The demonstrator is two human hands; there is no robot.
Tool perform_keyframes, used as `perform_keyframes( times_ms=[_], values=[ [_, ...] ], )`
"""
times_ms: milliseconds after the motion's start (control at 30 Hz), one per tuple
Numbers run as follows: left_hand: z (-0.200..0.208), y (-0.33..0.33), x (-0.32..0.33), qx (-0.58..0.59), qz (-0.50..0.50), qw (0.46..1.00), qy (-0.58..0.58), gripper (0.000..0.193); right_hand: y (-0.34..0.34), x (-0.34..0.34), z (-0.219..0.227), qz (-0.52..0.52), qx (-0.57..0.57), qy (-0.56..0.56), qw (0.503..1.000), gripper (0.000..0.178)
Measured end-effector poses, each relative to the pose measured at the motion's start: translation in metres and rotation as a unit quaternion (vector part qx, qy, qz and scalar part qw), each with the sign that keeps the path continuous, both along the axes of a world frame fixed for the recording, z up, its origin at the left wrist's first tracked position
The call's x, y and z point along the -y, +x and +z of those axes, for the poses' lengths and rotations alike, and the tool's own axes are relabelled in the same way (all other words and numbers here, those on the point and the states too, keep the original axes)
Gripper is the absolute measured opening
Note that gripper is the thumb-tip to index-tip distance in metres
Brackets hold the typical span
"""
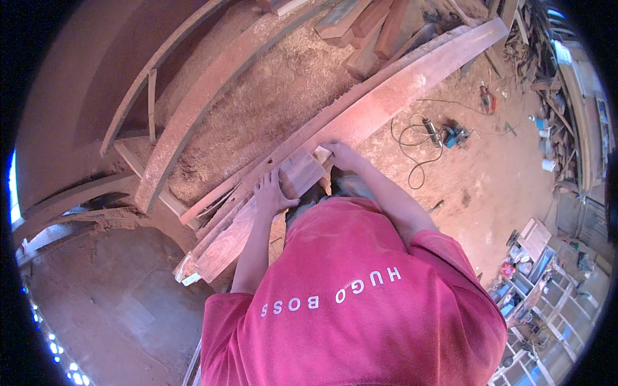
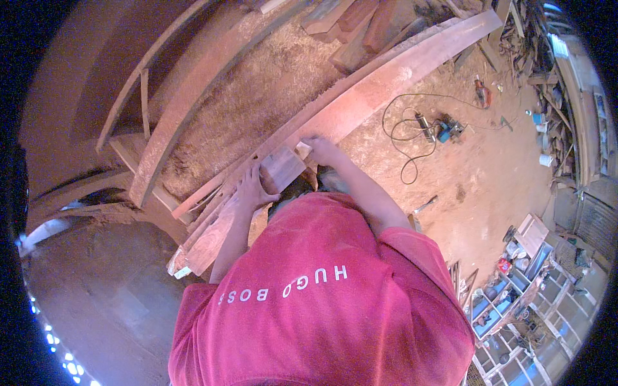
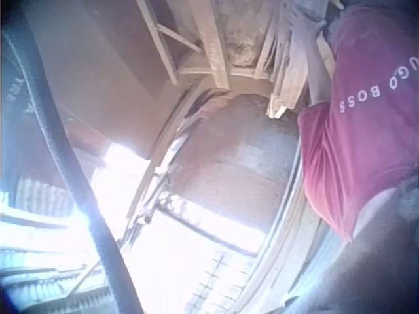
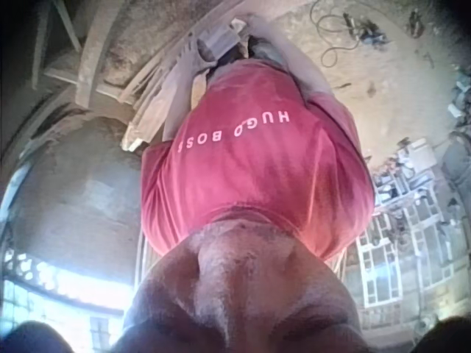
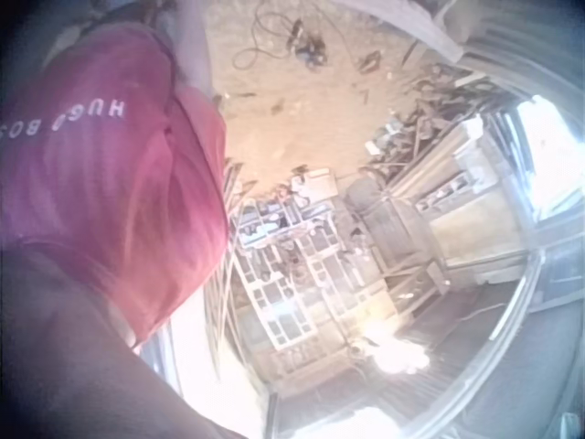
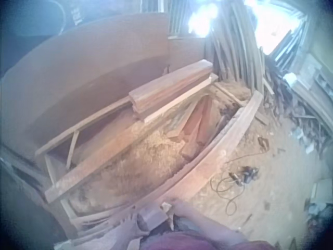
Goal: The person places a wooden plank on a stack of timber and cuts through it using a circular saw.
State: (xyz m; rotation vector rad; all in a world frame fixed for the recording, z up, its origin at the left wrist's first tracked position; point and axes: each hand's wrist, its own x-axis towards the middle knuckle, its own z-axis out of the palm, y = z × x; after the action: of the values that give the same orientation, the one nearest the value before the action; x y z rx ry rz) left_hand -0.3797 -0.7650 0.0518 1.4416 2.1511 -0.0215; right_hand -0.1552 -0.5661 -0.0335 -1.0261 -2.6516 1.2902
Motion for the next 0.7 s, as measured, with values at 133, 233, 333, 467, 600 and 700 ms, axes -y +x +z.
perform_keyframes(
  times_ms=[133, 233, 333, 467, 600, 700],
  values=[
    [-0.007, -0.002, 0.004, 0.001, -0.003, 1.0, 0.013, 0.127, -0.003, 0.011, 0.004, -0.03, -0.021, 0.006, 0.999, 0.049],
    [-0.006, 0.0, 0.003, -0.001, -0.007, 1.0, 0.016, 0.126, -0.004, 0.019, 0.007, -0.045, -0.063, 0.044, 0.996, 0.035],
    [-0.007, 0.002, 0.003, -0.001, -0.011, 1.0, 0.025, 0.125, -0.006, 0.021, 0.006, -0.058, -0.042, 0.025, 0.997, 0.037],
    [-0.012, 0.002, 0.007, 0.01, -0.01, 0.999, 0.045, 0.125, -0.003, 0.022, 0.007, -0.051, -0.075, 0.003, 0.996, 0.037],
    [-0.007, 0.006, 0.004, 0.007, -0.012, 1.0, 0.023, 0.124, 0.001, 0.026, -0.002, -0.059, -0.063, -0.002, 0.996, 0.037],
    [-0.008, 0.006, 0.005, 0.0, -0.01, 1.0, 0.015, 0.123, 0.0, 0.026, -0.009, -0.053, -0.072, 0.002, 0.996, 0.034]
  ],
)
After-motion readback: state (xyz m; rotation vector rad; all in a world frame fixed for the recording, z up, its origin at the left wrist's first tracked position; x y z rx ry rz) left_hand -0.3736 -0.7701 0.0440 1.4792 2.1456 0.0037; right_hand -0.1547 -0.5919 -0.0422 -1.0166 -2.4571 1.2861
